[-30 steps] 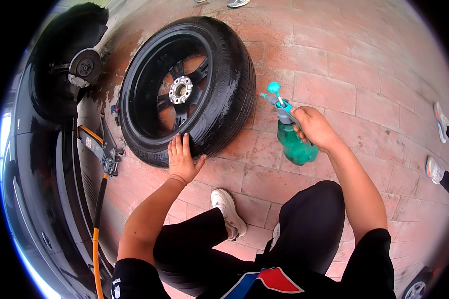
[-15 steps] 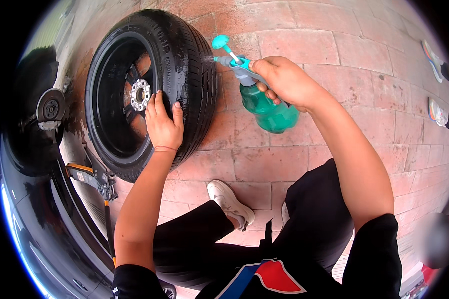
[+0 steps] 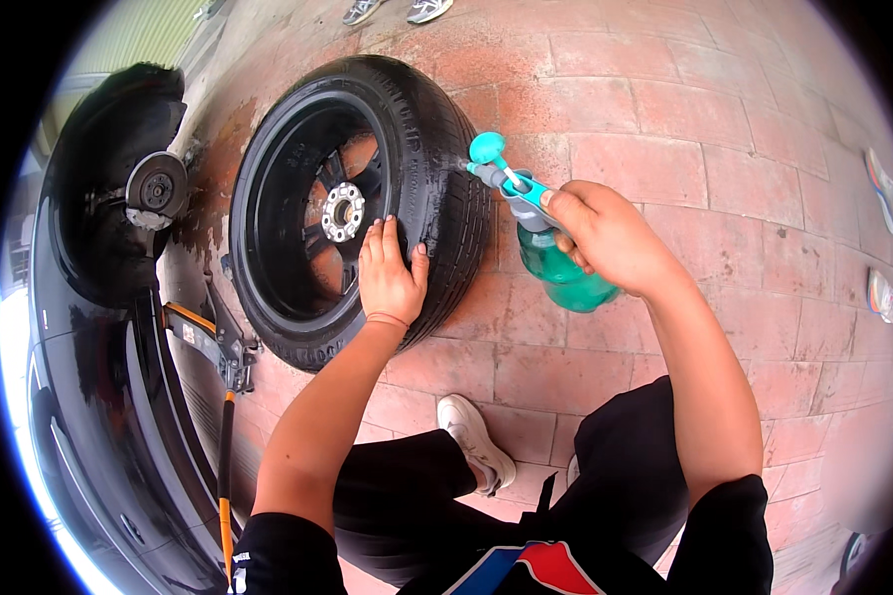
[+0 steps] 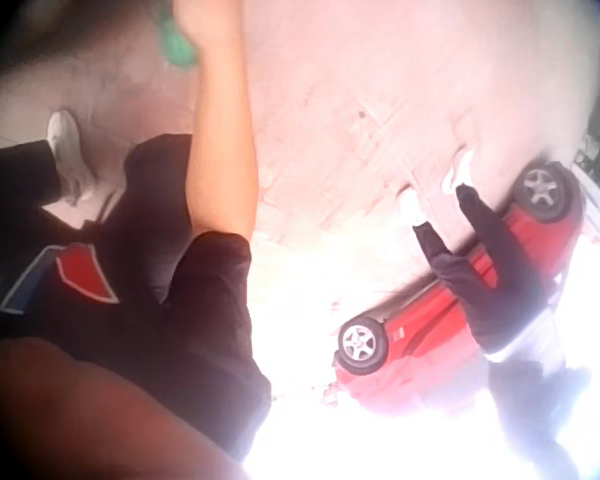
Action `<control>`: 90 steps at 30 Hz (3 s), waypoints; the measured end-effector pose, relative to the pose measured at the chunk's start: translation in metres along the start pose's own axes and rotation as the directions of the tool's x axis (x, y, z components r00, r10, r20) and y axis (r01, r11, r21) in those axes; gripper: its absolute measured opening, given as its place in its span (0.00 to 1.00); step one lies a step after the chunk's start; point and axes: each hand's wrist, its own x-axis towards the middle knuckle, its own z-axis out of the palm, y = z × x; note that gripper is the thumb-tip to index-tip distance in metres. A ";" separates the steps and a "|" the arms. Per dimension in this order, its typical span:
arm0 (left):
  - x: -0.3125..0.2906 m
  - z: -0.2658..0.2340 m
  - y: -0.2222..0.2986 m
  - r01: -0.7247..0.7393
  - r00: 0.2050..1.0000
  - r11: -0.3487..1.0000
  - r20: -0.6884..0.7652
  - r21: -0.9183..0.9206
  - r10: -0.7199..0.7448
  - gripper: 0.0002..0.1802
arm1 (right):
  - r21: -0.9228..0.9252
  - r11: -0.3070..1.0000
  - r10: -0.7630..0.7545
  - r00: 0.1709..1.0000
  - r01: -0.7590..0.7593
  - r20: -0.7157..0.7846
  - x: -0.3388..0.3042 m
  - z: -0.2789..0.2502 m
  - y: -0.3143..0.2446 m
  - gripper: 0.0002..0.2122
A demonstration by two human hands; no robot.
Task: The person applies a liquid sealant from a green spray bottle along the inner bead of a car tire mounted on a rim. They rotate the tire to cover the circumference, then inspect the bead by hand.
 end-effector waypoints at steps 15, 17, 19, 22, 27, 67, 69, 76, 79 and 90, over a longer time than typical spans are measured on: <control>0.002 -0.007 -0.005 0.060 0.997 0.991 0.049 -0.120 -0.055 0.36 | 0.040 0.999 -0.036 0.999 0.036 -0.016 0.022 0.015 -0.049 0.17; -0.001 -0.010 -0.008 0.100 0.993 0.981 0.080 -0.164 -0.088 0.36 | 0.068 0.995 -0.073 0.997 0.072 0.019 0.022 0.021 -0.071 0.16; -0.004 -0.011 -0.012 0.111 0.991 0.974 0.091 -0.197 -0.095 0.36 | 0.016 0.999 -0.039 0.998 0.038 0.050 0.027 0.023 -0.089 0.15; 0.002 -0.022 -0.015 0.138 0.985 0.954 0.135 -0.267 -0.105 0.38 | -0.059 0.997 0.054 0.995 -0.049 0.084 0.040 0.015 -0.101 0.15; 0.003 -0.023 -0.020 0.145 0.973 0.930 0.221 -0.339 -0.071 0.41 | -0.190 0.961 0.220 0.972 -0.200 0.085 0.067 -0.014 -0.089 0.15; 0.215 -0.018 0.226 -0.064 0.930 0.951 0.328 -0.301 0.166 0.17 | -0.098 0.880 -0.264 0.649 0.465 0.714 0.178 -0.173 0.068 0.15; 0.251 -0.049 0.208 -0.085 0.952 0.945 0.255 -0.317 0.171 0.13 | -0.175 0.914 -0.157 0.715 0.367 0.681 0.180 -0.188 0.064 0.15; 0.265 -0.056 0.176 0.168 0.968 0.891 0.240 -0.422 -0.069 0.09 | -0.359 0.887 0.021 0.750 0.291 0.661 0.196 -0.216 0.034 0.18; 0.218 -0.013 0.185 0.168 0.960 0.860 0.279 -0.482 -0.032 0.09 | -0.443 0.827 0.054 0.735 0.346 0.675 0.184 -0.207 0.031 0.19; 0.259 -0.124 0.157 0.106 0.972 0.916 0.234 -0.386 -0.014 0.09 | -0.178 0.862 -0.274 0.732 0.474 0.623 0.188 -0.166 0.012 0.19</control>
